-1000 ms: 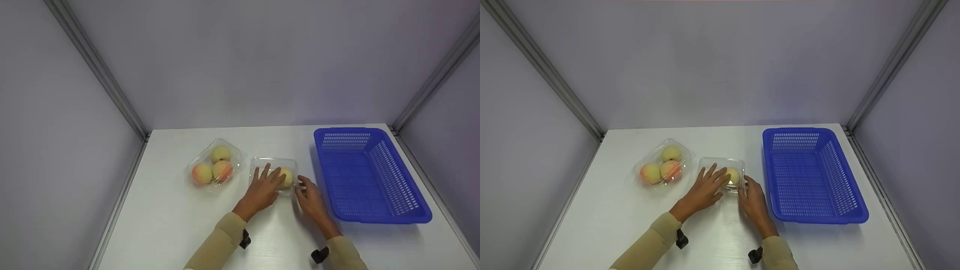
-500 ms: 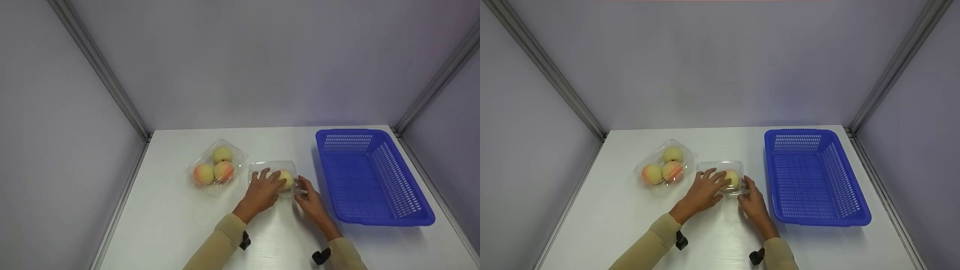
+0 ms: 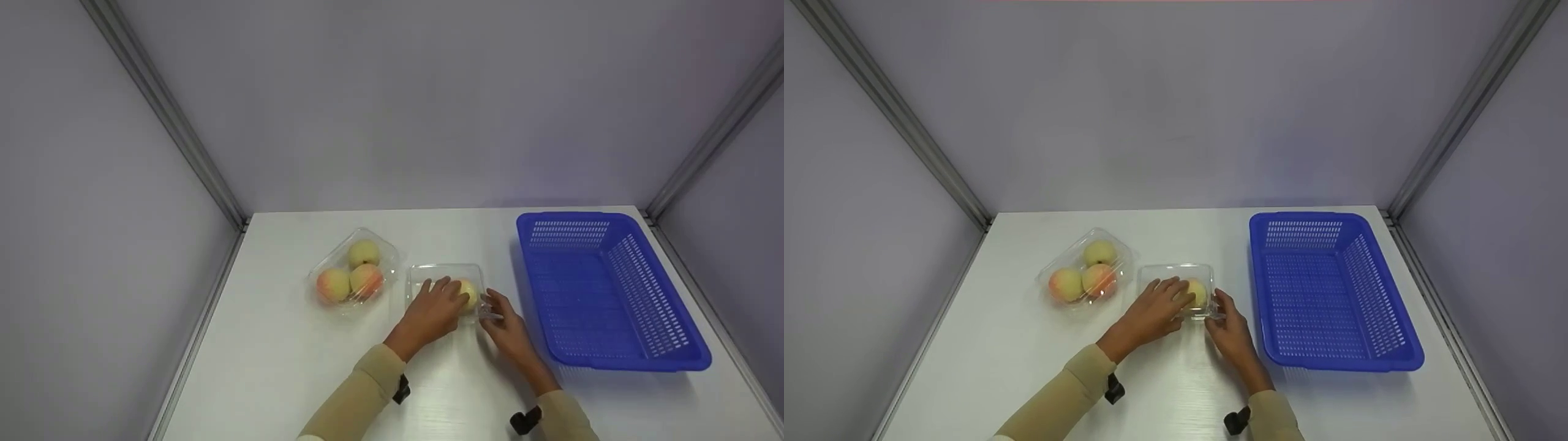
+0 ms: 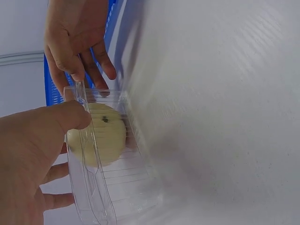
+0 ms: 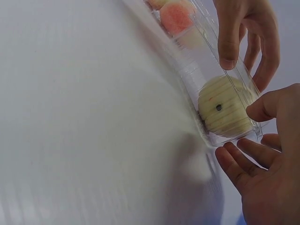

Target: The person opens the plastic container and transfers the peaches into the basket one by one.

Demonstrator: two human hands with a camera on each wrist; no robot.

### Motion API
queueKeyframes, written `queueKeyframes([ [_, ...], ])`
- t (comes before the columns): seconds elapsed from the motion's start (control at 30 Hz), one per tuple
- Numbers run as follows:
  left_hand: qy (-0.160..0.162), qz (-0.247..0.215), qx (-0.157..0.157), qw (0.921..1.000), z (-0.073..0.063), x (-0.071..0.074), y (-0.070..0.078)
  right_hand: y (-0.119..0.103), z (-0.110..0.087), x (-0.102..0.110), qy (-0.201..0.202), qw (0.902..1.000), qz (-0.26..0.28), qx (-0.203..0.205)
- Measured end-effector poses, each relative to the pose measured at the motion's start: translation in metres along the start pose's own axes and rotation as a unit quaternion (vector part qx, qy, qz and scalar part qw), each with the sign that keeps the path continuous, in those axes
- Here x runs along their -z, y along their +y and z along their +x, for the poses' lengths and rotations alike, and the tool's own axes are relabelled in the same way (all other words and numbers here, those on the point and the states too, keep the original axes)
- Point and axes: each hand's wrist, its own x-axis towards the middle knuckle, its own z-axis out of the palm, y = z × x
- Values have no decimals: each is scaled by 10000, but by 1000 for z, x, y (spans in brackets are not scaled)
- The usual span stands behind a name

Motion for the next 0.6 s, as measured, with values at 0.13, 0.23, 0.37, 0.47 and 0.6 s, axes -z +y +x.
queueKeyframes([
  [0.13,-106,67,-110,9999,1,2,-1,-1,-1,0,-12,10000,58,-25],
  [0.23,-164,108,-153,9997,1,3,-1,0,-1,0,-3,9999,81,-73],
  [0.37,-154,157,-186,9996,2,3,-2,2,-1,-1,53,10000,33,-50],
  [0.47,-121,162,-212,9996,3,2,-2,2,0,-2,84,9999,24,-52],
  [0.6,-22,247,-267,9993,4,1,-3,2,2,-3,88,9998,57,-141],
])
